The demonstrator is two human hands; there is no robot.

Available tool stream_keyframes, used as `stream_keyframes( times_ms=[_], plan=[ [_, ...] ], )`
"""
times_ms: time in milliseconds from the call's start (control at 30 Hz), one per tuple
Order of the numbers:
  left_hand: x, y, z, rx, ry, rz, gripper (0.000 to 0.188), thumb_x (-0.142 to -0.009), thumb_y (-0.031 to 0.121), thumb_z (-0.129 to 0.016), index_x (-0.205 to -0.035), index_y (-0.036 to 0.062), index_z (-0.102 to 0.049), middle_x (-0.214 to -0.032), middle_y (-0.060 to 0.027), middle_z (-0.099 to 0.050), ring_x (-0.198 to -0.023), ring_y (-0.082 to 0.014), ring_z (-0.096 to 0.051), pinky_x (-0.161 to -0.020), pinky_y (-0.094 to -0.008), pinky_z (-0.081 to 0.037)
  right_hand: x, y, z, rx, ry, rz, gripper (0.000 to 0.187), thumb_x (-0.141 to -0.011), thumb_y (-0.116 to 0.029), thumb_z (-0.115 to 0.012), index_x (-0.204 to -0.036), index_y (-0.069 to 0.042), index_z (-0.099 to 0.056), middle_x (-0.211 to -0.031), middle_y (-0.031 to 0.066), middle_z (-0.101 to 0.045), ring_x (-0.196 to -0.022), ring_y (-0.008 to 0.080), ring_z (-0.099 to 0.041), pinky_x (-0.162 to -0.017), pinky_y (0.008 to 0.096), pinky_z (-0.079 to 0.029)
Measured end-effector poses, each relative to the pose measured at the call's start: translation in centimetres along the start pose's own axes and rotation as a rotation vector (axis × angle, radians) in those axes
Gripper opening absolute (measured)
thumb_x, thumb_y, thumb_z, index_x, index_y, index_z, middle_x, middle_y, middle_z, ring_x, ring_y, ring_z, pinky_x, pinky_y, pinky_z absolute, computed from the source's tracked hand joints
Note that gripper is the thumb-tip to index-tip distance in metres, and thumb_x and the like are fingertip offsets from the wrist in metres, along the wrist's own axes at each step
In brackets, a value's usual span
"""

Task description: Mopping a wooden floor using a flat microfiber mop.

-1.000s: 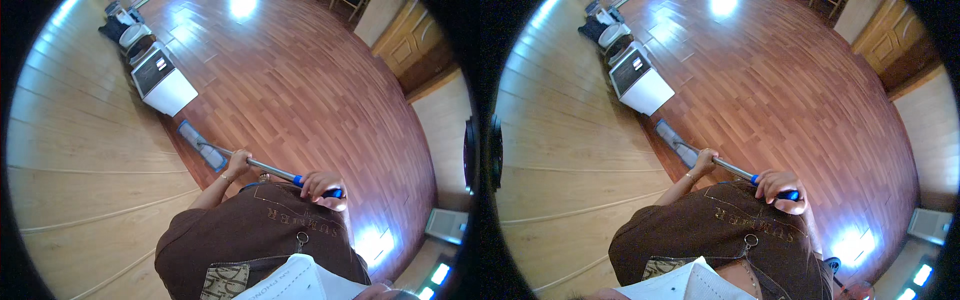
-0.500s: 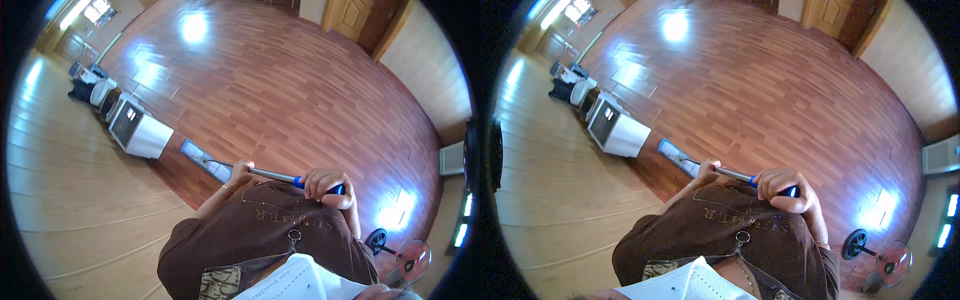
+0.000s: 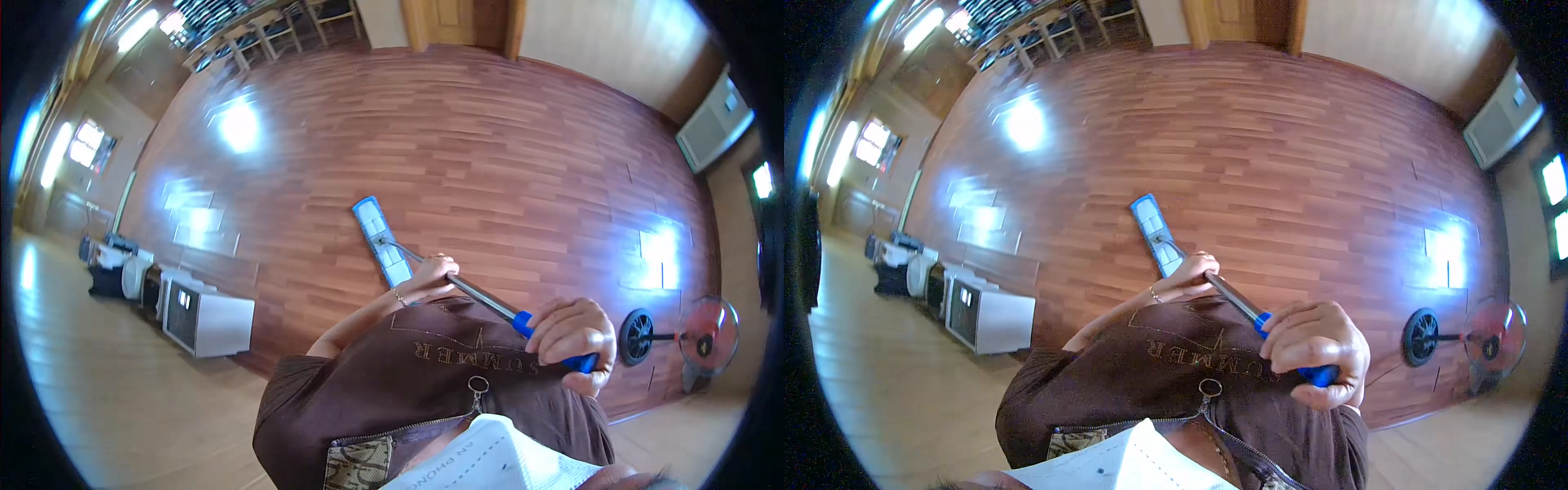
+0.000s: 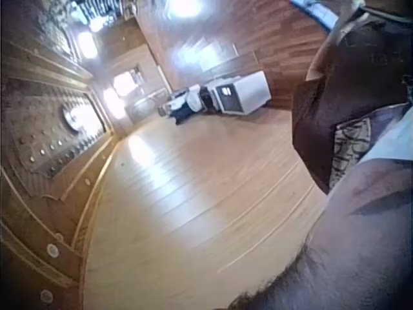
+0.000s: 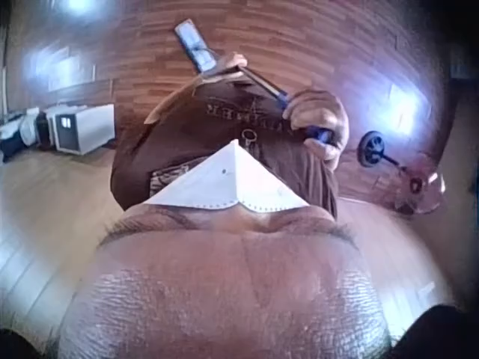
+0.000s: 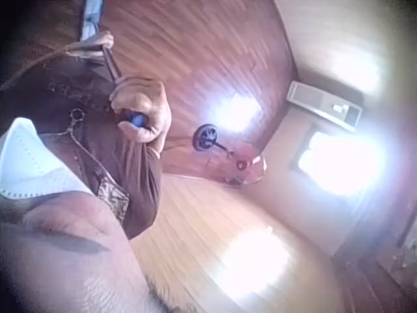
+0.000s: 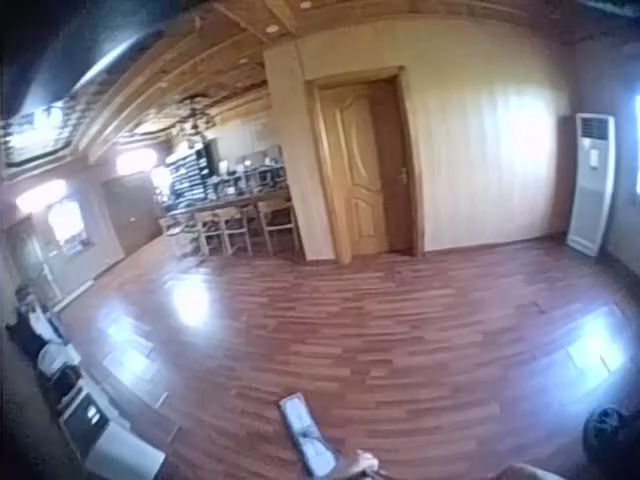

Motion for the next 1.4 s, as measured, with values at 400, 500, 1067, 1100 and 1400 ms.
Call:
stream_keyframes(
  times_ms=[400, 500, 1067, 1100, 1400],
  plan=[
    [-12.3, 8.6, -9.4, 0.104, -0.352, -0.262, 0.01, -0.067, 0.011, -0.064, -0.068, 0.0142, -0.055, -0.069, -0.0025, -0.06, -0.077, -0.0261, -0.061, -0.072, -0.0413, -0.045, 3.4, -6.9, 0.1, 0.627, 0.135, -0.209, 0.026, -0.07, -0.03, -0.068, -0.079, -0.007, -0.063, -0.07, 0.0067, -0.064, -0.067, 0.0236, -0.067, -0.071, 0.0386, -0.052],
    [-12.7, 9.2, -12.5, 0.147, -0.399, -0.264, 0.007, -0.071, 0.013, -0.064, -0.074, 0.0155, -0.058, -0.074, 0.0012, -0.062, -0.084, -0.0201, -0.062, -0.083, -0.0421, -0.035, 3.7, -7.4, -0.9, 0.739, 0.172, -0.231, 0.018, -0.065, -0.023, -0.067, -0.074, -0.008, -0.062, -0.068, 0.0058, -0.064, -0.066, 0.0219, -0.066, -0.066, 0.0372, -0.053],
    [-14.1, -2.6, -8.9, -0.108, -0.067, -0.108, 0.008, -0.074, 0.022, -0.061, -0.067, 0.0211, -0.058, -0.07, -0.0002, -0.06, -0.078, -0.0226, -0.062, -0.07, -0.0544, -0.038, 7.2, 1.0, 2.1, 0.557, 0.709, -0.129, 0.023, -0.062, -0.019, -0.069, -0.069, -0.001, -0.057, -0.064, 0.0122, -0.06, -0.058, 0.0271, -0.059, -0.06, 0.0403, -0.049],
    [-14.4, -3.5, -7.8, -0.128, -0.044, -0.111, 0.009, -0.073, 0.023, -0.061, -0.066, 0.0212, -0.057, -0.068, 0.0002, -0.059, -0.077, -0.0228, -0.061, -0.067, -0.0536, -0.037, 6.4, 1.8, 2.0, 0.6, 0.744, -0.141, 0.022, -0.062, -0.018, -0.069, -0.069, -0.001, -0.057, -0.064, 0.0127, -0.06, -0.059, 0.0274, -0.06, -0.06, 0.0405, -0.049],
    [-11.8, -15.8, 1.0, -0.209, 0.184, 0.089, 0.006, -0.071, 0.017, -0.06, -0.066, 0.0158, -0.058, -0.069, -0.006, -0.06, -0.074, -0.027, -0.062, -0.06, -0.0413, -0.048, 1.2, 13.6, 1.9, 0.503, 0.444, -0.194, 0.011, -0.071, -0.003, -0.06, -0.079, -0.005, -0.053, -0.073, 0.0114, -0.061, -0.076, 0.0328, -0.066, -0.077, 0.0445, -0.048]
  ],
)
Point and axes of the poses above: each hand's wrist, its own x-axis away from the middle knuckle, its own z-axis out of the back of the hand, y = z × x, the point moved 9 cm from there along -x, towards the middle knuckle
